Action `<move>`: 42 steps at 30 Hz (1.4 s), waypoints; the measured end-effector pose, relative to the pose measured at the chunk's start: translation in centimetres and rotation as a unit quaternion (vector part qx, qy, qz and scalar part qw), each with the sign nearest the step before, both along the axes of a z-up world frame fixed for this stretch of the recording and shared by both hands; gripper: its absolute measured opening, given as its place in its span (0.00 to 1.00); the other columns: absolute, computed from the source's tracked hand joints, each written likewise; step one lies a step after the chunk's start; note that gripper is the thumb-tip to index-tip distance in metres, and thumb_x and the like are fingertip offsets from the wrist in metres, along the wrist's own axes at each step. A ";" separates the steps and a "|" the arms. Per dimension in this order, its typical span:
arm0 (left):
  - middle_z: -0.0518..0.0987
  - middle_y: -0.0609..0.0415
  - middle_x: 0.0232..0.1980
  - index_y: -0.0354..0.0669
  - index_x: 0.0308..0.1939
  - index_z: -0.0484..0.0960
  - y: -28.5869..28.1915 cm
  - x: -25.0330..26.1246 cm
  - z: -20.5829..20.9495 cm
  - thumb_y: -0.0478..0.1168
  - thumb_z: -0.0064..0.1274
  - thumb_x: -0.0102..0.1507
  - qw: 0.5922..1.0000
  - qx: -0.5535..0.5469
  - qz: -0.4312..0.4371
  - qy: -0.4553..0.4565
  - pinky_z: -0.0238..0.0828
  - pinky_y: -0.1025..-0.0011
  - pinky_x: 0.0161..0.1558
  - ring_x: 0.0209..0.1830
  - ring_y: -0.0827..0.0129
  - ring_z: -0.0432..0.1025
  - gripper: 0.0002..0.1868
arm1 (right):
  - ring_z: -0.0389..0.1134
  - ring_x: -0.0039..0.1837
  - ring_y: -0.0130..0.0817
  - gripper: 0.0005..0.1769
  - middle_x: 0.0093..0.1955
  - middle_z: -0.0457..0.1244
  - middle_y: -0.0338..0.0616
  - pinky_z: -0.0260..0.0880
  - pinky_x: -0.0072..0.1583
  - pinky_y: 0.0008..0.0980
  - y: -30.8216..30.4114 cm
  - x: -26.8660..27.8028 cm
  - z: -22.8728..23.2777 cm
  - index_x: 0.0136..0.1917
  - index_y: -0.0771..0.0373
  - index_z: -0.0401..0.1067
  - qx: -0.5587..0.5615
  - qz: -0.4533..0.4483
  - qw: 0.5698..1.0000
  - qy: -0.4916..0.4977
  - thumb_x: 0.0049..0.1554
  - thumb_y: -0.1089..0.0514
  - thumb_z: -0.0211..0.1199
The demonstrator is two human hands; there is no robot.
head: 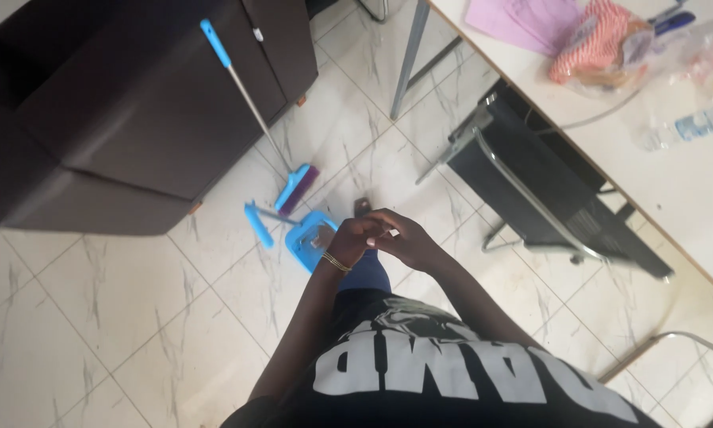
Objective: Mopping the floor and wiping the side of a leather sofa with a cloth.
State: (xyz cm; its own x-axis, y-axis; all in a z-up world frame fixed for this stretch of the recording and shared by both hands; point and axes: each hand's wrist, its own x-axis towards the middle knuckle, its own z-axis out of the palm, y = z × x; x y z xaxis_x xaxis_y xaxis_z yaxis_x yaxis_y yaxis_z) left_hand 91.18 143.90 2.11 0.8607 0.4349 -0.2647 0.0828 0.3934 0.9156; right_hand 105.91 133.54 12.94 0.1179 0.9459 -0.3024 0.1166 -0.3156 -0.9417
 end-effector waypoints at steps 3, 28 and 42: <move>0.85 0.52 0.42 0.32 0.46 0.86 7.7 5.3 -2.4 0.45 0.57 0.66 0.999 -0.021 -0.012 -0.047 0.75 0.73 0.47 0.43 0.72 0.78 0.16 | 0.68 0.57 0.29 0.27 0.56 0.68 0.40 0.70 0.59 0.33 7.1 4.8 -1.1 0.67 0.59 0.68 0.012 0.020 0.999 -0.023 0.56 0.53 0.67; 0.85 0.49 0.41 0.33 0.49 0.84 57.1 40.1 0.5 0.36 0.53 0.61 0.973 0.188 -0.036 0.129 0.79 0.73 0.41 0.38 0.70 0.81 0.15 | 0.69 0.56 0.28 0.24 0.55 0.70 0.42 0.69 0.58 0.30 56.7 41.0 -2.3 0.64 0.64 0.71 0.017 -0.045 0.991 0.126 0.58 0.52 0.65; 0.84 0.55 0.40 0.36 0.44 0.85 76.1 50.3 1.5 0.42 0.56 0.64 0.985 0.030 0.004 0.169 0.75 0.75 0.41 0.40 0.76 0.77 0.12 | 0.71 0.55 0.29 0.22 0.53 0.70 0.42 0.71 0.55 0.30 75.0 51.2 -5.6 0.62 0.63 0.72 0.011 -0.071 0.994 0.077 0.59 0.50 0.63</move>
State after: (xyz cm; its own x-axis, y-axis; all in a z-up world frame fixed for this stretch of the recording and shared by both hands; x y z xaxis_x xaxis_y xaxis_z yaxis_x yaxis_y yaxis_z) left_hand 141.45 220.02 3.61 0.7239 0.4650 -0.5096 0.3841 0.3420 0.8576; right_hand 157.13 208.56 7.34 0.2037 0.9297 -0.3069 -0.0743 -0.2979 -0.9517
